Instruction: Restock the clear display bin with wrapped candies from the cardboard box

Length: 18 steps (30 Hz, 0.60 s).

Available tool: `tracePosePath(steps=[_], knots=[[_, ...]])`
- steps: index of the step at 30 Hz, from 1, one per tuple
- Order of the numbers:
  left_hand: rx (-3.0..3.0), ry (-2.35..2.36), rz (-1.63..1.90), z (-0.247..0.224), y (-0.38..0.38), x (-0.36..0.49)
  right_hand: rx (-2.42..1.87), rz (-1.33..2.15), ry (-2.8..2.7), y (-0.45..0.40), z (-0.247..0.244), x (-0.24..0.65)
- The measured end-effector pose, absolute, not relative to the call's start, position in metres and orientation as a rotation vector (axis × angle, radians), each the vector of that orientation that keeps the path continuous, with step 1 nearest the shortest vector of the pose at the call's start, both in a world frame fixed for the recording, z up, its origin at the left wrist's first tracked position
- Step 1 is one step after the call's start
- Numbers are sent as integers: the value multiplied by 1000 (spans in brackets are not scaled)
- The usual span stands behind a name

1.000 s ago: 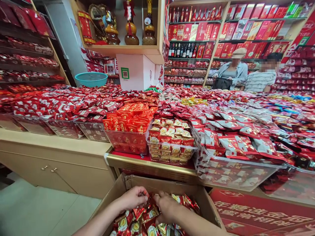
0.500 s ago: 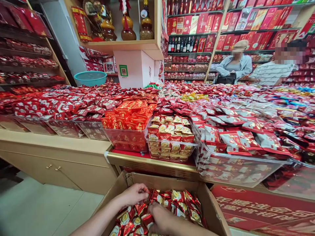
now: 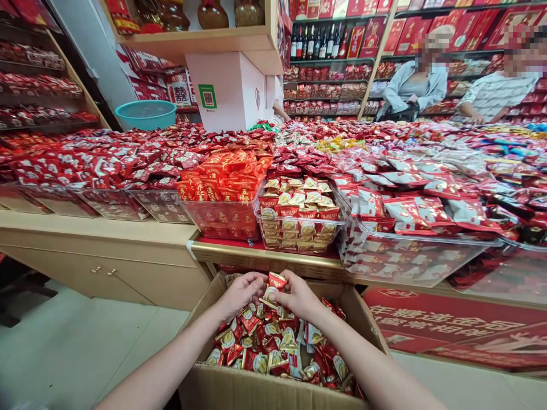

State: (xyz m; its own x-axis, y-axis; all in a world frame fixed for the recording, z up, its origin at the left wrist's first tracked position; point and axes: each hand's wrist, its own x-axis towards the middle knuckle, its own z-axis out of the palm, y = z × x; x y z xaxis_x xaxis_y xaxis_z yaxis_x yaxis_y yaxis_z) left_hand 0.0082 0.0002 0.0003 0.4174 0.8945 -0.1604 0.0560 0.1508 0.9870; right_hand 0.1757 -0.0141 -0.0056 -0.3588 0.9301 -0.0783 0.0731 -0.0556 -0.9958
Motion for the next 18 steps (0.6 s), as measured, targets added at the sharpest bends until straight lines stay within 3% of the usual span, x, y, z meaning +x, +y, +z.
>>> tracePosePath(steps=[6,11,18], knots=[[1358,932,756,4,-3,3,-1112,1472,-1593,-13,-7,175],[1381,820,546,7,-7,3,-1109,1388,-1562,-12,0,172],[2075,1051,670,10,-5,3,-1321,1664,-1066,-22,10,157]])
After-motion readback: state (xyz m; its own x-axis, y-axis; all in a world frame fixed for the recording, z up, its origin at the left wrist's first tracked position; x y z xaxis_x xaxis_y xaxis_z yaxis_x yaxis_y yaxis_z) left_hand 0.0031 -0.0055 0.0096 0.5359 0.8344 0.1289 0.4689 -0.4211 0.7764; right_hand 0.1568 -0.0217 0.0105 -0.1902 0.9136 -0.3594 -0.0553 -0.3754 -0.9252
